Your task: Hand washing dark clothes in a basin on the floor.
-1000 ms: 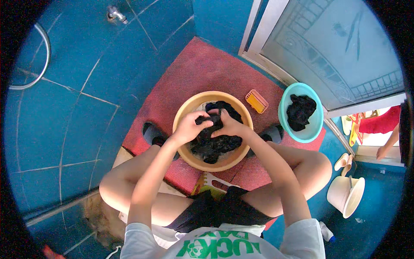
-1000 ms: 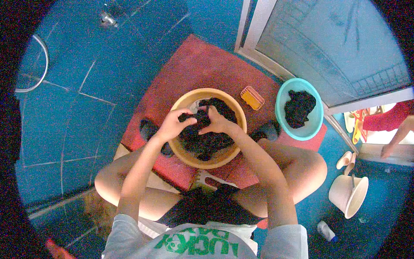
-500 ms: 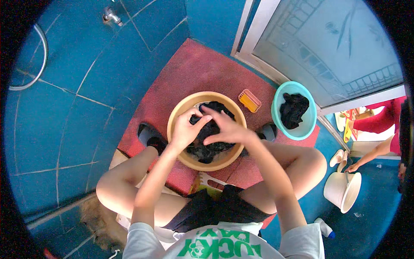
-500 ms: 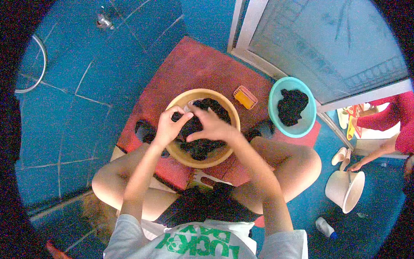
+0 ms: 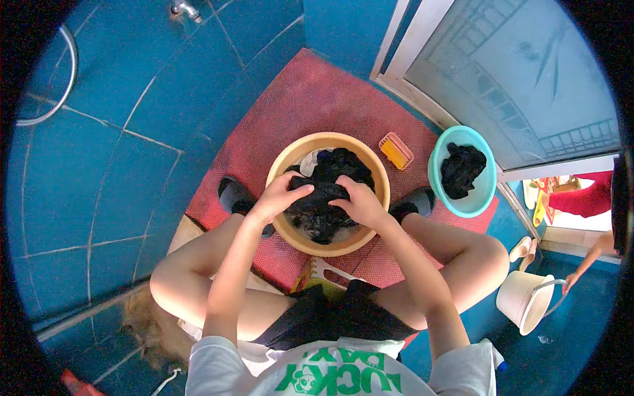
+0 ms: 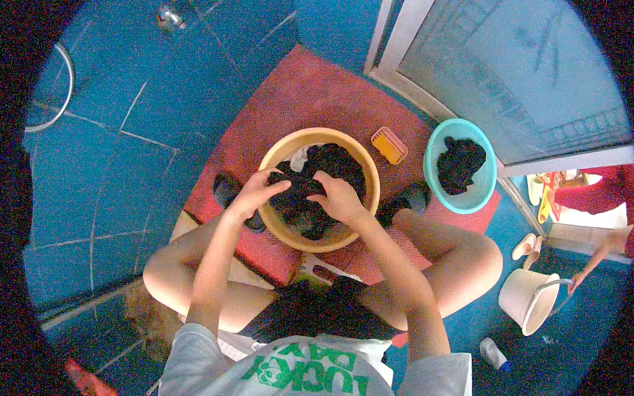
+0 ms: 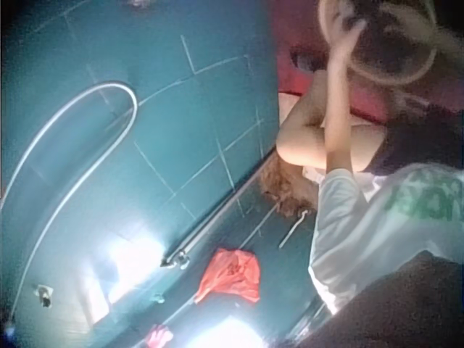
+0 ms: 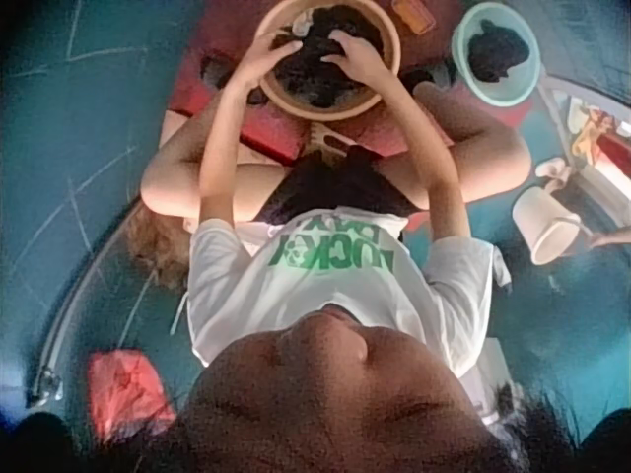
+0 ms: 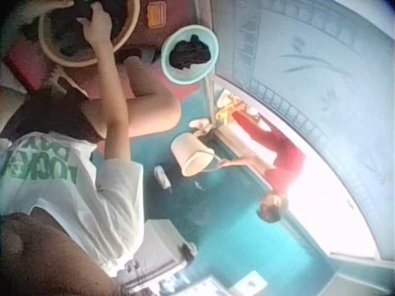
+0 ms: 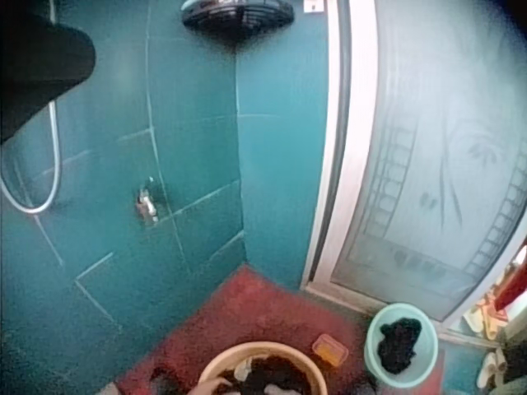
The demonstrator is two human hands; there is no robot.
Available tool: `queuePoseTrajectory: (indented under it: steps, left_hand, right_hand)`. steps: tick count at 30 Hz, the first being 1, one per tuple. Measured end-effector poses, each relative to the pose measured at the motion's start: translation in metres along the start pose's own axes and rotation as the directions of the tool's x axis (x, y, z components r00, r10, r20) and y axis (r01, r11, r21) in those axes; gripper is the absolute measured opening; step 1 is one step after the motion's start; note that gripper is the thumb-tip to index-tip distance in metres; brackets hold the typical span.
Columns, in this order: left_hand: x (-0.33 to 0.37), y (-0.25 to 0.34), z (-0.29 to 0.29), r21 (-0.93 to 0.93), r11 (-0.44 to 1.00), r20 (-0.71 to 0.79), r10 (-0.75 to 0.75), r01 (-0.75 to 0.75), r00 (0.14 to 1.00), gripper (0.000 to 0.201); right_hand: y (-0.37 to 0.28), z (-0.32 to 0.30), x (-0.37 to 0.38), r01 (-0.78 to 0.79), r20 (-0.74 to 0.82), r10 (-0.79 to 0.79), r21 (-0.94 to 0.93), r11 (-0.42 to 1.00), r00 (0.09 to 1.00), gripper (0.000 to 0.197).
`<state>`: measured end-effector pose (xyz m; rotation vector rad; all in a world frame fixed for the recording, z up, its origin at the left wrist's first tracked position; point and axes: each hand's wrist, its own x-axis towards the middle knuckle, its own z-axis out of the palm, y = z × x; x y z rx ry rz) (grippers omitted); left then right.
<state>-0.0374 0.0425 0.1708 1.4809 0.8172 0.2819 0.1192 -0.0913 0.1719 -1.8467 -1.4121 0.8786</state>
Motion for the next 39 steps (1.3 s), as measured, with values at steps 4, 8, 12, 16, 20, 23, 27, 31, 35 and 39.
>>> queuePoseTrajectory:
  steps: [4, 8, 12, 16, 20, 23, 27, 31, 35, 39]
  left_hand:
    - [-0.002, -0.001, 0.001, -0.073, 0.970, 0.099, -0.225, 0.232, 0.969, 0.020]
    - [-0.010, 0.023, 0.008, -0.081, 0.955, 0.085, -0.280, 0.286, 0.956, 0.013]
    - [-0.015, 0.037, 0.005, -0.097, 0.843, 0.224, -0.499, 0.529, 0.837, 0.021]
    - [-0.018, 0.020, 0.012, -0.362, 0.883, 0.234, -0.224, 0.299, 0.946, 0.024]
    - [-0.016, 0.024, 0.006, -0.650, 0.701, 0.157, -0.256, 0.295, 0.954, 0.024]
    - [-0.011, 0.009, -0.003, -0.663, 0.704, 0.131, -0.227, 0.256, 0.965, 0.020]
    - [-0.014, 0.016, 0.011, -0.410, 0.847, -0.019, -0.379, 0.338, 0.925, 0.021]
    - [-0.008, 0.009, 0.030, -0.422, 0.905, -0.266, -0.181, 0.054, 0.947, 0.026]
    - [0.010, -0.016, 0.039, -0.542, 0.841, -0.416, -0.275, 0.007, 0.867, 0.037]
    - [0.008, -0.013, 0.042, -0.294, 0.953, -0.521, -0.092, -0.078, 0.849, 0.040]
  right_hand:
    - [-0.007, 0.003, -0.003, 0.017, 0.005, -0.017, -0.039, 0.999, 1.000, 0.029]
    - [0.008, 0.010, -0.002, 0.016, 0.006, -0.016, 0.022, 1.000, 1.000, 0.030]
    - [0.026, 0.011, -0.003, 0.072, 0.068, -0.077, 0.067, 0.995, 0.995, 0.029]
    - [0.042, 0.019, -0.006, 0.102, 0.161, -0.113, 0.075, 0.992, 0.981, 0.026]
    - [0.032, 0.016, -0.003, 0.046, 0.021, -0.068, 0.539, 0.841, 0.997, 0.022]
    - [0.021, 0.015, 0.000, -0.144, -0.010, 0.207, 0.689, 0.711, 0.978, 0.023]
    - [0.011, 0.020, 0.001, -0.054, -0.176, 0.323, 0.804, 0.593, 0.930, 0.024]
    - [-0.017, 0.035, 0.004, 0.004, -0.404, 0.215, 0.476, 0.879, 0.889, 0.017]
    - [-0.042, 0.059, 0.014, -0.003, -0.485, 0.227, 0.421, 0.907, 0.845, 0.031]
    - [-0.057, 0.072, 0.024, 0.152, -0.630, -0.180, -0.098, 0.983, 0.755, 0.028]
